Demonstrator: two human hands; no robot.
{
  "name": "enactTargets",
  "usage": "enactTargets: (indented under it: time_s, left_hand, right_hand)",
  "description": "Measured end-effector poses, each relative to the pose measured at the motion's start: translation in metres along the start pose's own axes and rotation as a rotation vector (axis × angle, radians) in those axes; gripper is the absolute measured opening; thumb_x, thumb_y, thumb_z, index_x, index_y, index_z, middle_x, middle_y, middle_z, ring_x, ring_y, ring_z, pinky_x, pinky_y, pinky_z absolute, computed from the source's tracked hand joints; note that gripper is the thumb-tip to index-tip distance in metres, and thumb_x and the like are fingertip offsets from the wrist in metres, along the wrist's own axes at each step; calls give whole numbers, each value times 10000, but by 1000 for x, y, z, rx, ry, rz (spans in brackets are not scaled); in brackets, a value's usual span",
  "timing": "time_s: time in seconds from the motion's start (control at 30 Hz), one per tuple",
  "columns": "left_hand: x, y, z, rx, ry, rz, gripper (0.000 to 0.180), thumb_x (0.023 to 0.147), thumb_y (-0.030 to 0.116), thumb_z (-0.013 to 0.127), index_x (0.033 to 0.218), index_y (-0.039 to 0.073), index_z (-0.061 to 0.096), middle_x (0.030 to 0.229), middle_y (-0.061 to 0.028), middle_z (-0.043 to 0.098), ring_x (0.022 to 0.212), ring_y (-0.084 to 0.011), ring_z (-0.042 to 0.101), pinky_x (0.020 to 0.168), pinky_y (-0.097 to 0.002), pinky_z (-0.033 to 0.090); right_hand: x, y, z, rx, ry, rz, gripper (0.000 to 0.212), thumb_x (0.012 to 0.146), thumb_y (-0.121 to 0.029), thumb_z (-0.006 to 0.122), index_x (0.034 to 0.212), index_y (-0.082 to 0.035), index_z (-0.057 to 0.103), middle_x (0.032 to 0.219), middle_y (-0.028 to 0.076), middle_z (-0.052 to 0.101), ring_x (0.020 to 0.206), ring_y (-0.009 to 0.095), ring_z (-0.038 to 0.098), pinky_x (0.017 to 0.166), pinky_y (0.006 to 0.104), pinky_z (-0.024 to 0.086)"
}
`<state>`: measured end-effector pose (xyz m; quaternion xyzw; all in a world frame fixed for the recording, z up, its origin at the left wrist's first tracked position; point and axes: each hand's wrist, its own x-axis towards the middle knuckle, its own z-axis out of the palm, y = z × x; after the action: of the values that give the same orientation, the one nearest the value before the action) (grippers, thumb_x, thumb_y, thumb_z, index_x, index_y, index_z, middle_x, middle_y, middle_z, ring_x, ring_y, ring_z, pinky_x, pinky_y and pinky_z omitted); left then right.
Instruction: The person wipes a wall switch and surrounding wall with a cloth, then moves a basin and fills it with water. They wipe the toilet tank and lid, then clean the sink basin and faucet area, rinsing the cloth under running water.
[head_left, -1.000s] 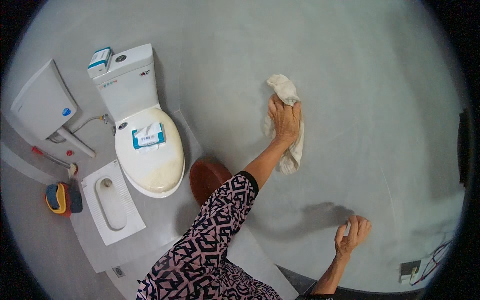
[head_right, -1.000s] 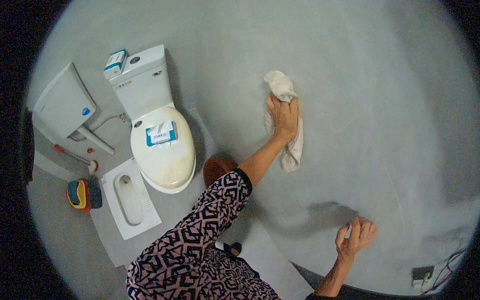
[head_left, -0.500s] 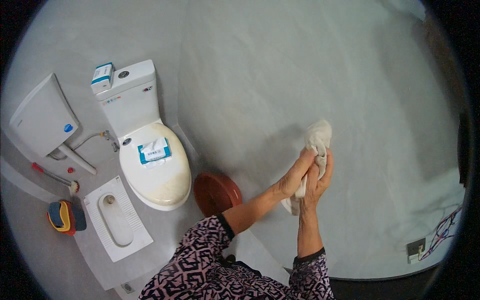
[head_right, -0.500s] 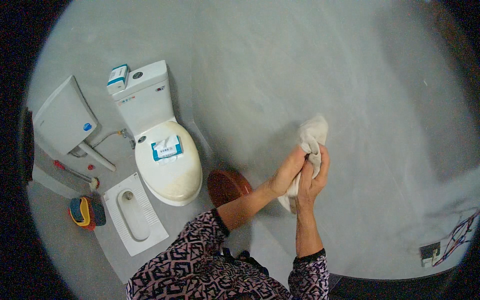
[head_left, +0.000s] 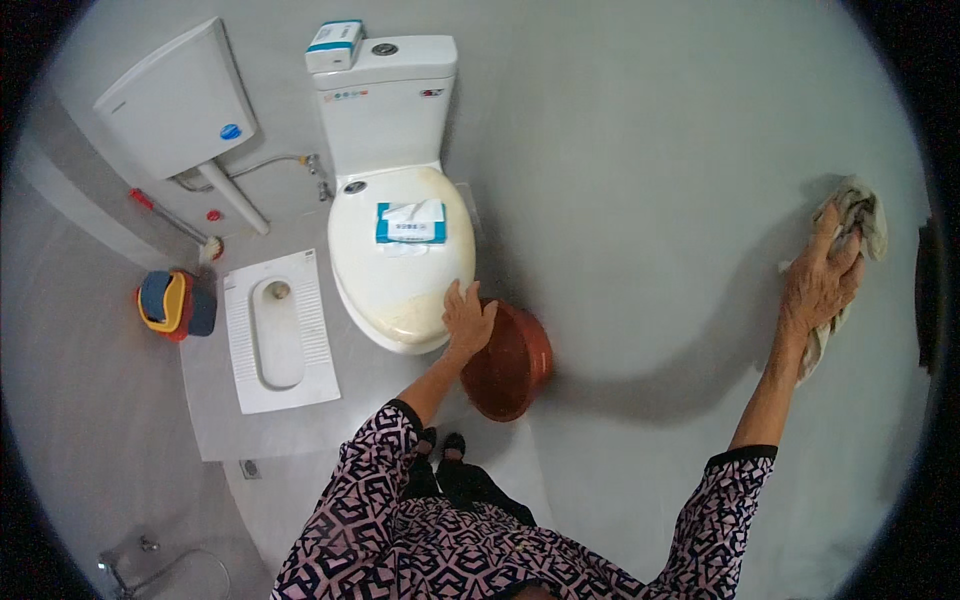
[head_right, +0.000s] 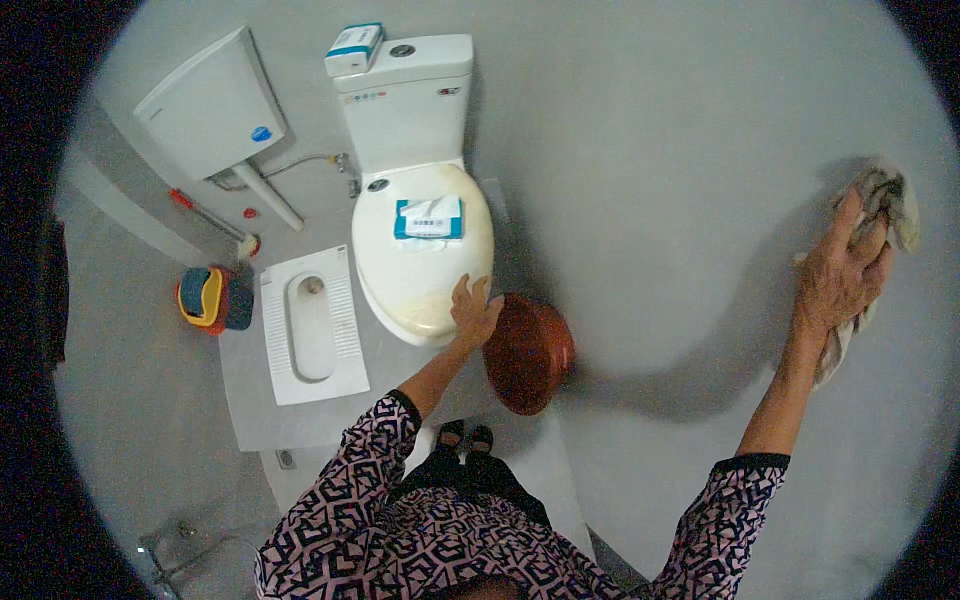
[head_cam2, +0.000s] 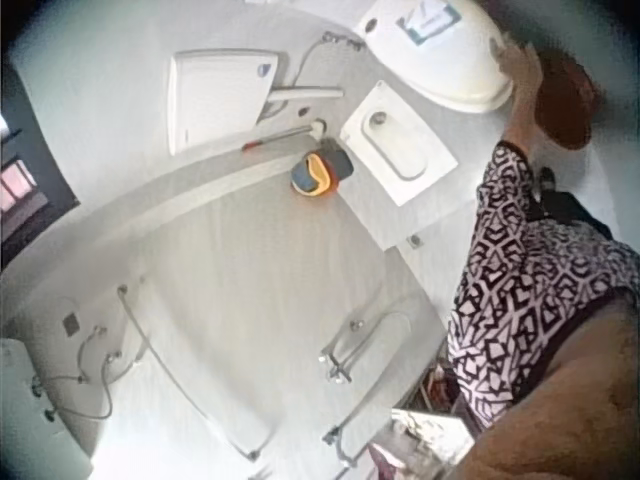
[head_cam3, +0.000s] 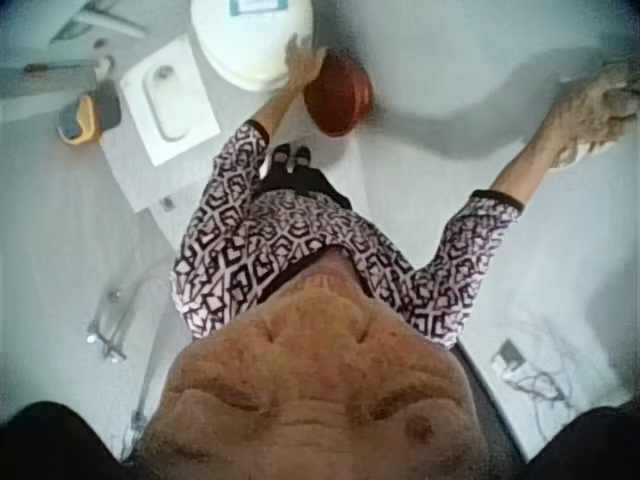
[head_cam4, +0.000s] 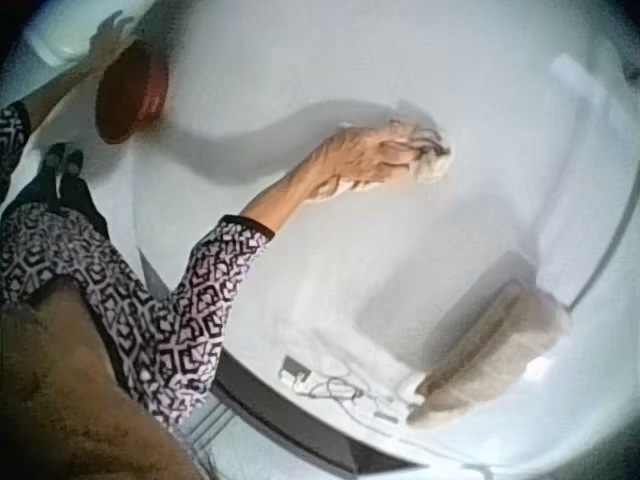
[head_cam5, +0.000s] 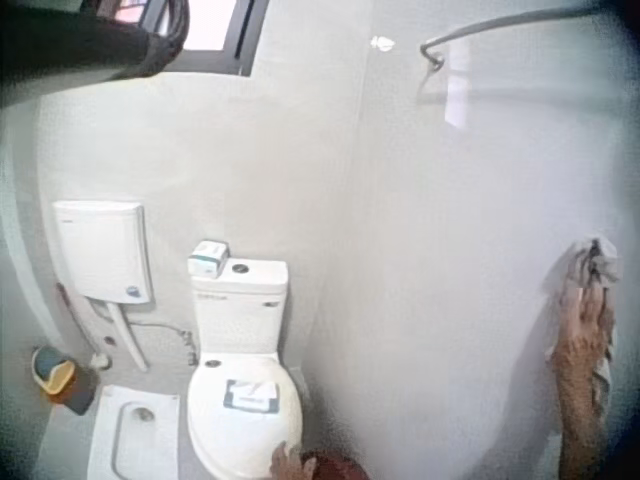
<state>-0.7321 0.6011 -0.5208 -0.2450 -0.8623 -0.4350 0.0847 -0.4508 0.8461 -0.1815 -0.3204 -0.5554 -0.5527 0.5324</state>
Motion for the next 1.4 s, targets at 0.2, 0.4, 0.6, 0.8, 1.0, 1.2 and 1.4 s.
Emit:
enactTargets:
  time_s: [0.2,0.4,0.6,0.8,1.0,1.2,1.4]
  left_hand:
    - [-6,-51,-21,285,-129,-210,766,807,255,633,1429,140,201,1492,-167,95,1363,-387,113,998,-583,267]
    - [-22,-38,-33,382,-253,-185,908,791,333,671,1463,164,83,1499,-206,3,1381,-401,18,1043,-612,162]
    - [-49,-23,-56,517,-296,-165,907,830,466,584,1464,102,47,1493,-248,-23,1382,-410,-8,1053,-619,110]
    - [-49,-19,-62,612,-298,-125,905,838,560,510,1468,128,24,1492,-254,-31,1379,-421,16,1050,-622,118]
    - [-51,-44,-47,596,-164,-3,881,821,529,556,1459,106,119,1481,-267,55,1362,-441,94,1018,-637,177]
    - [-56,-41,-46,573,-114,18,853,801,431,631,1452,122,176,1471,-269,97,1356,-434,122,1025,-616,176]
    - [-102,10,-6,112,-82,3,632,805,220,634,1350,57,360,1399,-198,314,1272,-389,300,992,-536,266]
  right_hand:
    - [-11,-69,-1,93,-247,-213,606,807,-30,582,1351,-244,422,1269,111,452,1070,300,489,878,408,443]
    - [-50,-123,21,327,-350,-497,508,814,-49,563,1307,-131,475,1256,95,443,1082,271,458,839,378,445]
    - [-100,-156,13,505,-560,-726,374,781,-112,584,1138,-3,559,1182,90,459,1017,235,458,806,329,414]
    - [-208,-137,-21,826,-797,-809,359,800,-107,536,1142,1,546,1156,112,508,1030,250,471,895,329,392]
    - [-212,-139,-2,678,-715,-836,382,793,-77,532,1167,-4,523,1181,135,483,1050,282,457,932,378,357]
    - [-102,-174,4,504,-674,-823,393,805,-92,530,1189,-9,522,1260,106,423,1063,264,430,880,351,356]
    - [-202,-171,-12,614,-728,-1018,413,832,-134,512,1212,26,494,1243,110,454,1106,272,427,920,349,344]
